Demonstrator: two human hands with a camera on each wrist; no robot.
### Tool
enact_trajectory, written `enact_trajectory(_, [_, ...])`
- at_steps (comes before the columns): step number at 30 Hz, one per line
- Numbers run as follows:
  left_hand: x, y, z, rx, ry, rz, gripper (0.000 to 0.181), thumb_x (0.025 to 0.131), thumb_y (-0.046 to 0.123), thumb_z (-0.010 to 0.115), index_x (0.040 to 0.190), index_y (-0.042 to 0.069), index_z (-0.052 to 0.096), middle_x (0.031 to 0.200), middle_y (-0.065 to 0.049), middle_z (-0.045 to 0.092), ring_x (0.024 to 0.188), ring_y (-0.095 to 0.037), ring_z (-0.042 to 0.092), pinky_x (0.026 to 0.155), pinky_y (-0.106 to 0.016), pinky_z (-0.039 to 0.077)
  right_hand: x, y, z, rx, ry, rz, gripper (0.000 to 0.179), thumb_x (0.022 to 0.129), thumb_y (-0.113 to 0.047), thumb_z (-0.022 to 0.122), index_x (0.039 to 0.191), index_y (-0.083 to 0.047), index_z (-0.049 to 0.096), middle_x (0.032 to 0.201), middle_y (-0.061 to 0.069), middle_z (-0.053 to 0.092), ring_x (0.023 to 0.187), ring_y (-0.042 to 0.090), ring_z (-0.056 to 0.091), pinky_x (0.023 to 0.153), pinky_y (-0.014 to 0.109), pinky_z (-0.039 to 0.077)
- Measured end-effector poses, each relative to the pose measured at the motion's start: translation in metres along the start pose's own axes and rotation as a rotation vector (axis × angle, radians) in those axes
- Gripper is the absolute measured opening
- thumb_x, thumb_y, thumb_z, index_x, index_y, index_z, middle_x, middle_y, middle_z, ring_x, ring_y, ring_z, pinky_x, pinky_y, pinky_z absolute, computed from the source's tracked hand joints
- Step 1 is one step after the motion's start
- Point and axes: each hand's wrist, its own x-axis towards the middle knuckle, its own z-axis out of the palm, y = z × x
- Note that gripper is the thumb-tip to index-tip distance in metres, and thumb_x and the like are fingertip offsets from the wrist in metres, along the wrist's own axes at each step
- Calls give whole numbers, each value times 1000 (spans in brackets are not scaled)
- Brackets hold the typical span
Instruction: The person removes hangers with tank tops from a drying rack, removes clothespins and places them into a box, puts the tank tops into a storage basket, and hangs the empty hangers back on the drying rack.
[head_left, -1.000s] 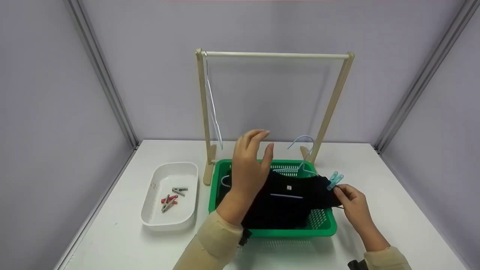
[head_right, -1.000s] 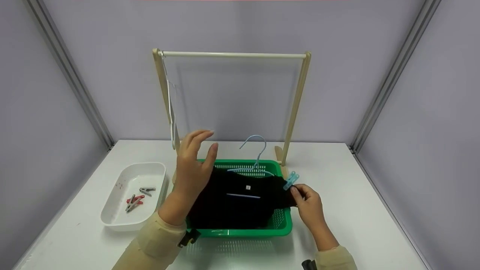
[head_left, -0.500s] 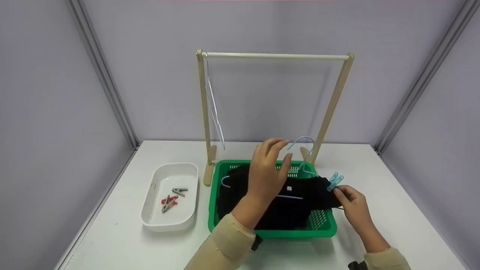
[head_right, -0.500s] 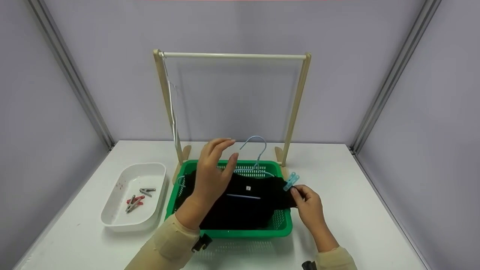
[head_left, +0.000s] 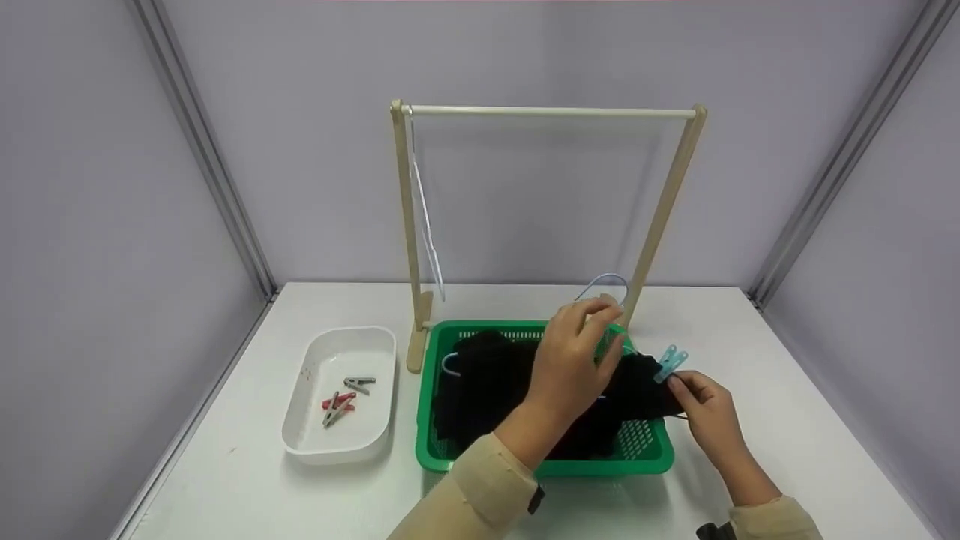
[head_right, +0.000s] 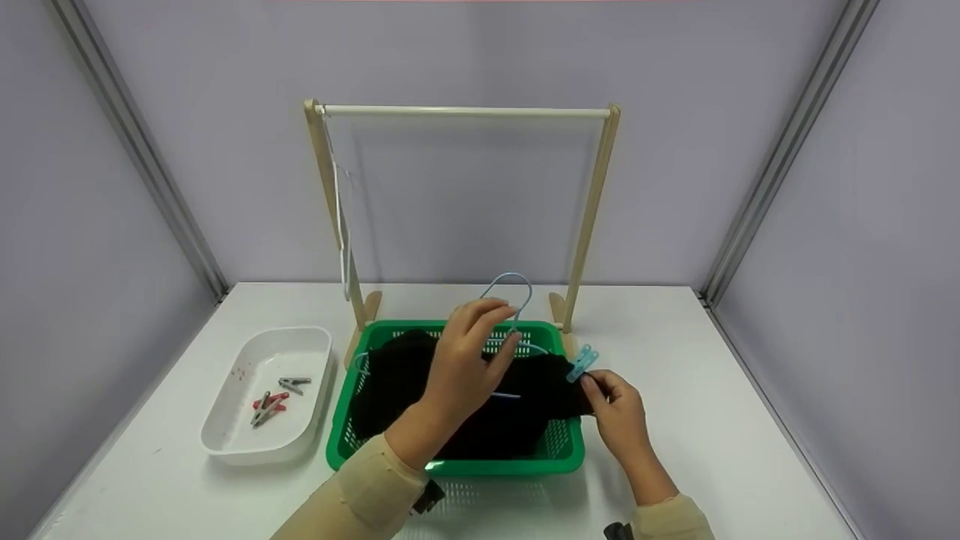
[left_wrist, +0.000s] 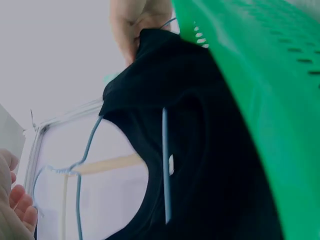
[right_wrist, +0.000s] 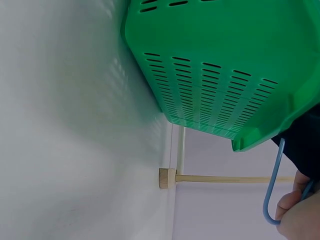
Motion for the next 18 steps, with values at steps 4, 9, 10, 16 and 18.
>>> enact_trajectory(4, [-4, 9, 11, 28, -79, 55, 28, 96, 24, 68, 122, 15, 67, 124, -1, 62, 113, -14, 60, 102, -24, 46, -1, -3, -1, 22, -18, 16, 21, 103, -15, 59, 105, 4, 68, 94, 3, 71, 85, 9, 68, 74, 22, 57])
enact_trajectory(9, [-7, 18, 24, 69, -168, 82, 27, 97, 26, 67, 122, 17, 67, 125, 1, 62, 116, -13, 59, 107, -24, 42, -1, -4, 0, 14, -24, 33, 20, 103, -10, 57, 108, 5, 68, 96, 7, 71, 85, 8, 69, 74, 23, 58])
enact_trajectory(10, [-7, 19, 27, 79, -180, 84, 27, 97, 26, 67, 122, 17, 67, 126, 2, 62, 117, -13, 59, 107, -24, 41, -1, -4, 0, 10, -25, 36, 20, 103, -10, 56, 108, 5, 68, 96, 8, 71, 85, 8, 69, 74, 23, 58])
enact_trajectory(16, [-6, 28, 41, 134, -249, 93, 28, 99, 32, 64, 123, 18, 67, 128, 2, 62, 119, -11, 58, 108, -24, 40, -2, -4, -1, 10, -29, 37, 21, 103, -14, 56, 108, 4, 67, 93, 3, 71, 84, 9, 69, 74, 23, 58])
enact_trajectory(18, [-5, 29, 45, 146, -274, 93, 28, 99, 33, 63, 123, 18, 66, 128, 3, 62, 120, -10, 57, 109, -24, 40, -3, -3, -1, 19, -27, 23, 22, 103, -15, 57, 108, 3, 67, 93, 1, 71, 84, 9, 69, 74, 24, 58])
